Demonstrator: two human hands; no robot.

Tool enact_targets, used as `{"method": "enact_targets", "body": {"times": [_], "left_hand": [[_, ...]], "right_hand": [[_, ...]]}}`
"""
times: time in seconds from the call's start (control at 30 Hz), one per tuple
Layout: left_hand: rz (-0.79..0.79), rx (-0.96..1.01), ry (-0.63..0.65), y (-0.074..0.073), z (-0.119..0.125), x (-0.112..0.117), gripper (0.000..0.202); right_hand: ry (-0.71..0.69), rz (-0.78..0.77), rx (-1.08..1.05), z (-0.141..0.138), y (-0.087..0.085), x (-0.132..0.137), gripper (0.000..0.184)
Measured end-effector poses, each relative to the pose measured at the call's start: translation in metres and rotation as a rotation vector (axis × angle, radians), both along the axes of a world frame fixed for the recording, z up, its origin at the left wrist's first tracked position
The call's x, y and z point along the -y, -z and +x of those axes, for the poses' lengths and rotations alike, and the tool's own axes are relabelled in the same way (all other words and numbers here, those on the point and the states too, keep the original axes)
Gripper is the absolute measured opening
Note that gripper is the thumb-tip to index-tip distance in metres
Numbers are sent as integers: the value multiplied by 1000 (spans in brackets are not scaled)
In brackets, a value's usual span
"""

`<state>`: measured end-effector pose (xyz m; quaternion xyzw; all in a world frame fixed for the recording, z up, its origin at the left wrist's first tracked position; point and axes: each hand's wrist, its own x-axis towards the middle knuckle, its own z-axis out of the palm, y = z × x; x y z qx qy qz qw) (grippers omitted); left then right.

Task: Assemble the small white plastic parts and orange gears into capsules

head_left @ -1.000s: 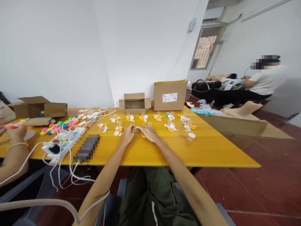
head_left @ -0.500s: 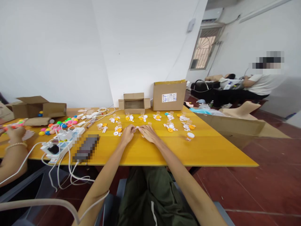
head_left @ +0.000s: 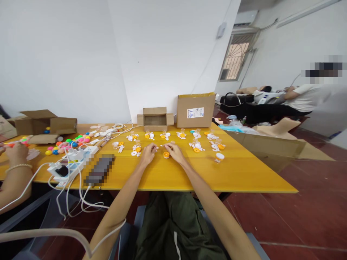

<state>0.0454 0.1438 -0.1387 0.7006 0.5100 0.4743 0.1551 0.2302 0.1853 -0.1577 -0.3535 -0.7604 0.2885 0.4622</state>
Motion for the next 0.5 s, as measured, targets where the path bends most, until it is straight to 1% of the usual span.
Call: {"method": "enact_targets", "body": {"times": [0.2, 0.4, 0.5], "left_hand": [[16, 25, 35, 2, 1, -1, 8], [2, 40, 111, 5, 2, -2, 18], [-1, 43, 138, 5, 2, -2, 19]], "right_hand": [[-35, -62, -59, 2, 1, -1, 22], [-73, -94, -58, 0, -2, 2, 18], [-94, -111, -63, 0, -3, 3, 17]]}}
